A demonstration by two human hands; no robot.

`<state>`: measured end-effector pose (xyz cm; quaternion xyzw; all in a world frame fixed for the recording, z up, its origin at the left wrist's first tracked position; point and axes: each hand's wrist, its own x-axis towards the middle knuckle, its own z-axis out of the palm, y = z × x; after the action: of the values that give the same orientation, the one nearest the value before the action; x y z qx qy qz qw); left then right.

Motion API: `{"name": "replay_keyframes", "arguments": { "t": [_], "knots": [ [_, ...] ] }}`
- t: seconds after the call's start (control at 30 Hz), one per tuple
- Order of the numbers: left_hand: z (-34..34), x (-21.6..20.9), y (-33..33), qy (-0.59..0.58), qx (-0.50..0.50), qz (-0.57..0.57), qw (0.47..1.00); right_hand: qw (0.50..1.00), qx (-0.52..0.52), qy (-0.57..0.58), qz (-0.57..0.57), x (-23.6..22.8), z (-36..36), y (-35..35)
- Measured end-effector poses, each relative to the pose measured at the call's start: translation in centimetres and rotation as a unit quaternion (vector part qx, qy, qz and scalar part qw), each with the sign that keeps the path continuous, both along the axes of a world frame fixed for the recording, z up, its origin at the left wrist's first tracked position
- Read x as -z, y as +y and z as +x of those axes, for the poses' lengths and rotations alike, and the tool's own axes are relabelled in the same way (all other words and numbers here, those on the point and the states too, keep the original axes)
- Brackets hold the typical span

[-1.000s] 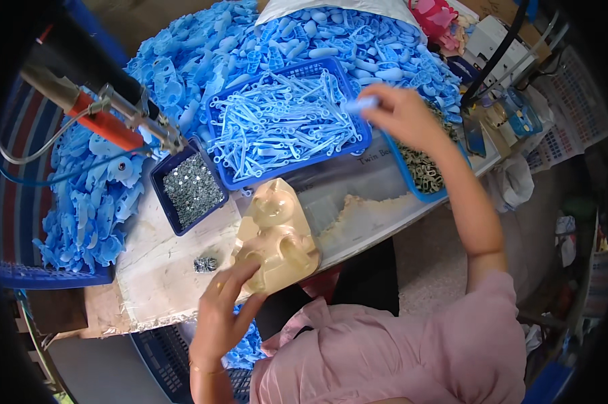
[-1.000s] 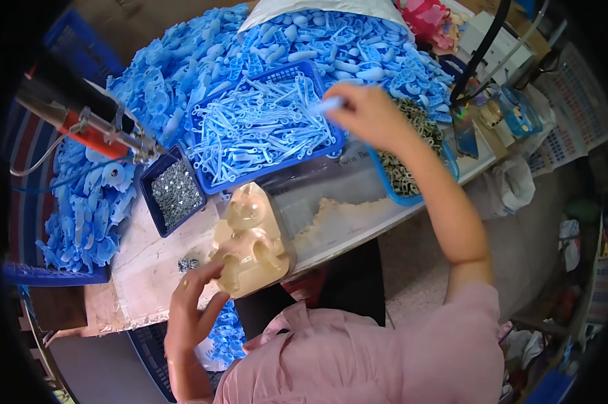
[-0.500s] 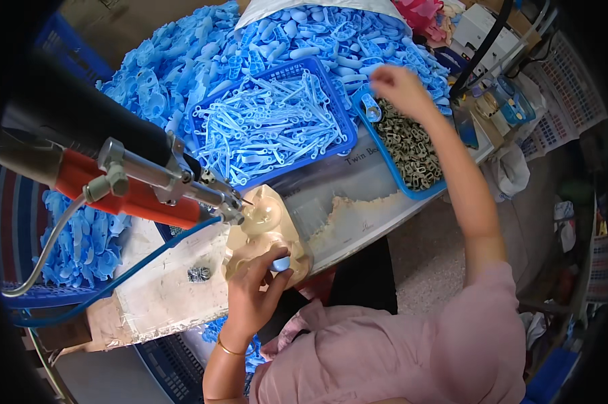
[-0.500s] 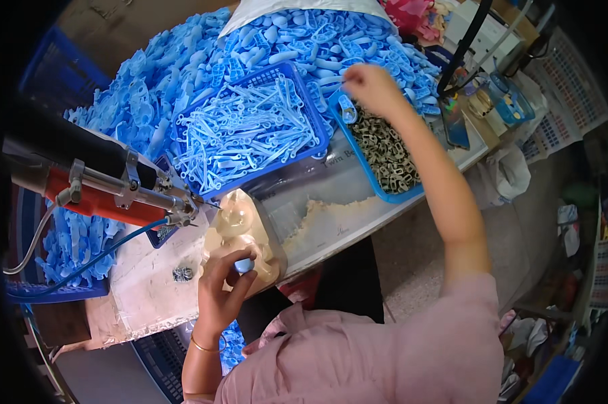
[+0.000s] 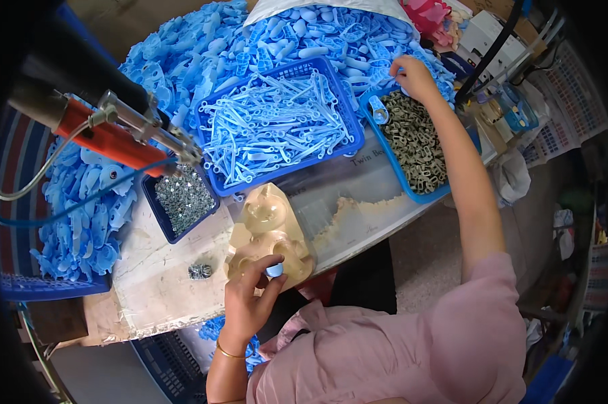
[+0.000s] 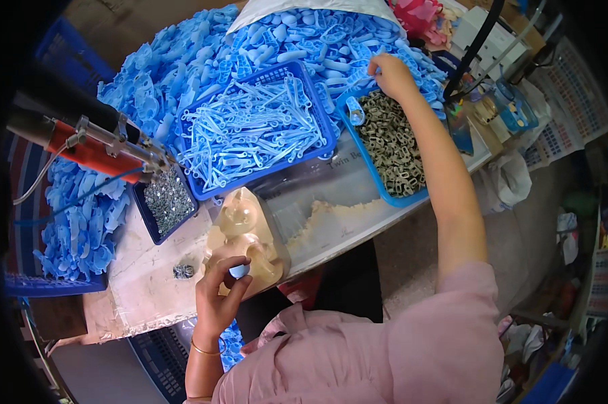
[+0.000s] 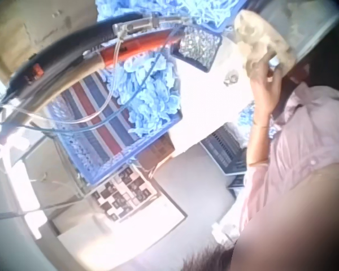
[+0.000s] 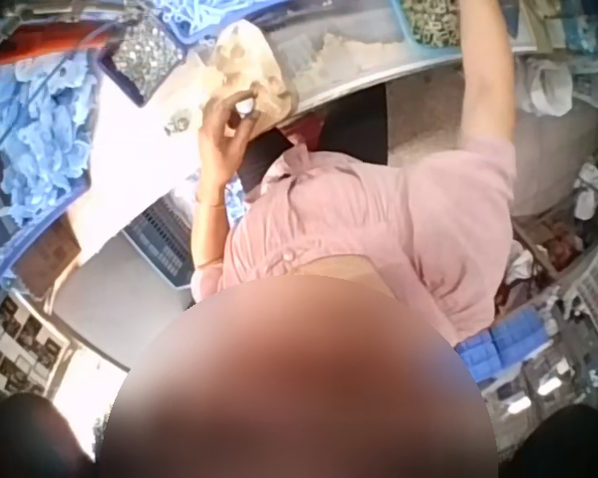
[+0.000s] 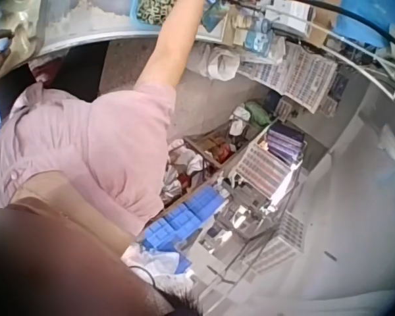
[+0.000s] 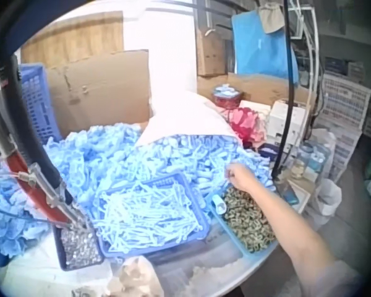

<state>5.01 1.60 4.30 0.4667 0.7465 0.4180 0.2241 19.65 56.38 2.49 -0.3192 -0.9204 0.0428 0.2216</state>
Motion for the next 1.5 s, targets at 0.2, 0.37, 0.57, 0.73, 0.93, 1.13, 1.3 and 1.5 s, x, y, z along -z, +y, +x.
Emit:
{"name": "replay_keyframes", "arguments": {
  "t": [0.2, 0.37, 0.57, 0.73, 0.93, 1.13, 1.3, 1.5],
  "knots": [
    [-0.1, 0.3, 0.0, 0.030, 0.011, 0.016, 0.999, 0.999, 0.014, 0.002, -0.047, -0.2, -0.8, -0.6],
    [-0.1, 0.8, 0.0, 0.037, 0.011, 0.020, 0.999, 0.998, 0.023, -0.011, 0.058, -0.9, -4.1, -3.0],
    [-0.1, -0.1, 0.2, 0.050, 0.013, 0.029, 0.998, 0.995, -0.076, -0.025, -0.058, 0.3, -8.4, -3.7],
    [0.0, -0.4, -0.7, -0.006, -0.006, -0.003, 1.000, 0.989, 0.113, 0.085, -0.052, -0.6, -10.1, 0.0],
    [0.2, -0.4, -0.6, -0.001, -0.027, 0.002, 1.000, 0.996, -0.021, 0.081, -0.029, -0.3, -12.5, -0.7],
    [0.0, 0.0, -0.9, -0.004, -0.026, -0.002, 1.000, 0.999, 0.024, -0.028, -0.022, 0.2, -10.7, 0.1],
    [-0.4, 0.4, -1.4, -0.008, -0.029, -0.009, 1.000, 0.985, 0.153, 0.063, 0.041, 0.4, -9.1, -0.4],
    [-0.3, 0.6, -1.7, -0.019, -0.037, -0.005, 0.999, 0.994, 0.006, 0.024, 0.102, -0.7, -10.3, -3.2]
  ]
}}
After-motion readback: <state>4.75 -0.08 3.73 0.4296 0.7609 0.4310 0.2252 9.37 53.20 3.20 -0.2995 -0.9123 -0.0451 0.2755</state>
